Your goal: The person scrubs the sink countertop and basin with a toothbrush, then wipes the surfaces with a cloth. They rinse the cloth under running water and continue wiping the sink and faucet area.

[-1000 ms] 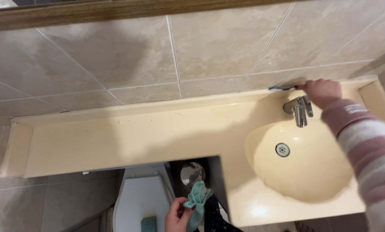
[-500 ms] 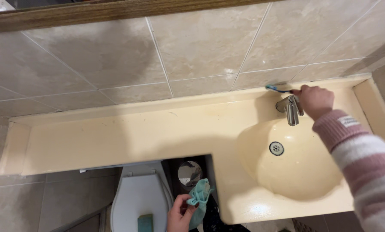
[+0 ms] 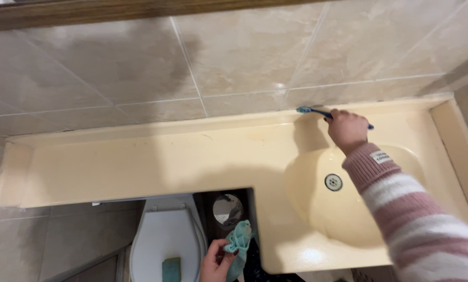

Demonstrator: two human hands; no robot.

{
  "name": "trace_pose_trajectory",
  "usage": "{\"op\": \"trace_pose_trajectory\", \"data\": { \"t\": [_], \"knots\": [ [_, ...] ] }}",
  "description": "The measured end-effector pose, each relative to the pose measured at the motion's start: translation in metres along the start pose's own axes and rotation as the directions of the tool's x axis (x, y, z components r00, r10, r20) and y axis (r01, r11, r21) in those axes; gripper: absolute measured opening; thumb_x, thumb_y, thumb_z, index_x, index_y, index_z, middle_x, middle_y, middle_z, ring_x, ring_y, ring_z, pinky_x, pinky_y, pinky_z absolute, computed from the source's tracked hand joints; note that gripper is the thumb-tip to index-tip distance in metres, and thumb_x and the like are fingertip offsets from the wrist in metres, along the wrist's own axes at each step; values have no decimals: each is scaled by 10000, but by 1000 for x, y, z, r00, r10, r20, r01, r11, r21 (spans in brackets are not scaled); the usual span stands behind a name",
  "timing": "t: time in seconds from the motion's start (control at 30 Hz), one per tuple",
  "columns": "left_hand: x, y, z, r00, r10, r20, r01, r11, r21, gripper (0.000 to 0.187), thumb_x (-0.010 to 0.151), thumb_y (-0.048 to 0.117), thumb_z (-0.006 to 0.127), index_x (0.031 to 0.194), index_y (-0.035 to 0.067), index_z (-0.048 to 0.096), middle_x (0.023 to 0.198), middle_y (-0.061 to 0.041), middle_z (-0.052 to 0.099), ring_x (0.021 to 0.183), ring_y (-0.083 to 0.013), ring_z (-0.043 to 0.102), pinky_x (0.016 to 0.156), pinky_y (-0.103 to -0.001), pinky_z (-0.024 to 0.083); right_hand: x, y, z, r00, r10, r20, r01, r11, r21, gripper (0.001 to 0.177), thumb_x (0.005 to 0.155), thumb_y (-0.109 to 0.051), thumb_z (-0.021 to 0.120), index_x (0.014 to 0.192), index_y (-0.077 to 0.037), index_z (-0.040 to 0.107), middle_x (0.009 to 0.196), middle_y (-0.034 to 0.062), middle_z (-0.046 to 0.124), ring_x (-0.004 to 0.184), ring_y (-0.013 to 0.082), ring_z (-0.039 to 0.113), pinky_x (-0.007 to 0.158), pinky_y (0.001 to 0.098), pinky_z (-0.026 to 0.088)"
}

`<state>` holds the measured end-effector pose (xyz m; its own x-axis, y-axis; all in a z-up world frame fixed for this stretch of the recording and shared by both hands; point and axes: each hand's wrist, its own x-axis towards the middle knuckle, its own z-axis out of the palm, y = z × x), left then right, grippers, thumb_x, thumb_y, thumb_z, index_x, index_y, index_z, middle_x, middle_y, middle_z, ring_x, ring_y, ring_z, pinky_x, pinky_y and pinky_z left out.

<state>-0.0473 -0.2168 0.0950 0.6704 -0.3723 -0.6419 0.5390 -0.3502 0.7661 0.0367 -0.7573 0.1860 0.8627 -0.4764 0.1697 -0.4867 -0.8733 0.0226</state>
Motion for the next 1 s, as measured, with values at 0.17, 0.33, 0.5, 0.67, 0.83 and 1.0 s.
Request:
{"op": "trace_pose_trajectory", "data": {
  "t": [0.17, 0.33, 0.5, 0.67, 0.83, 1.0],
  "knots": [
    [6, 13, 16, 995, -65, 70, 63, 997, 40, 220, 938, 160, 692, 1126, 64, 630, 1004, -63, 753, 911, -141, 762, 821, -317, 589, -13, 21, -7, 985, -122, -121, 108, 987, -117, 226, 1001, -349, 655, 917, -147, 710, 783, 61, 718, 675, 265, 704, 593, 425, 544],
    [11, 14, 35, 993, -32, 118, 29, 999, 26, 239, 930, 110, 698, 1145, 41, 622, 989, -103, 747, 921, -153, 758, 837, -324, 588, 2, -2, 3, 973, -182, -143, 146, 962, -231, 232, 1004, -337, 640, 890, -143, 692, 784, 48, 710, 674, 239, 705, 598, 420, 541],
    [12, 5, 37, 987, 94, 133, -91, 995, -31, 253, 900, 24, 676, 1146, 32, 617, 963, -105, 757, 875, -143, 740, 805, -321, 596, -11, 28, -18, 996, -83, -44, 76, 988, -134, 228, 994, -342, 633, 931, -135, 706, 807, 70, 714, 683, 262, 706, 634, 421, 556],
    [10, 9, 39, 977, 187, 103, -181, 982, -62, 230, 904, 25, 687, 1128, 27, 633, 970, -84, 770, 898, -122, 756, 810, -307, 609, 11, -1, 37, 960, -270, -78, 259, 957, -131, 261, 863, -243, 612, 1056, -100, 713, 851, 107, 738, 762, 258, 732, 588, 421, 564],
    [1, 25, 33, 995, 22, 94, -25, 999, 30, 210, 938, 113, 717, 1120, 44, 639, 942, -80, 746, 881, -136, 728, 795, -305, 582, 15, -105, 69, 957, -264, -119, 280, 947, 155, 198, 979, -284, 583, 984, -133, 712, 817, 103, 737, 690, 284, 722, 616, 443, 557],
    [5, 6, 4, 994, 29, 108, -28, 1000, -10, 204, 956, 135, 683, 1133, 55, 619, 990, -69, 748, 915, -132, 752, 810, -303, 585, 3, -9, 4, 988, -91, 122, 88, 996, 35, 245, 925, -275, 620, 1118, -174, 733, 845, 110, 753, 720, 286, 739, 595, 446, 554]
  ]
}}
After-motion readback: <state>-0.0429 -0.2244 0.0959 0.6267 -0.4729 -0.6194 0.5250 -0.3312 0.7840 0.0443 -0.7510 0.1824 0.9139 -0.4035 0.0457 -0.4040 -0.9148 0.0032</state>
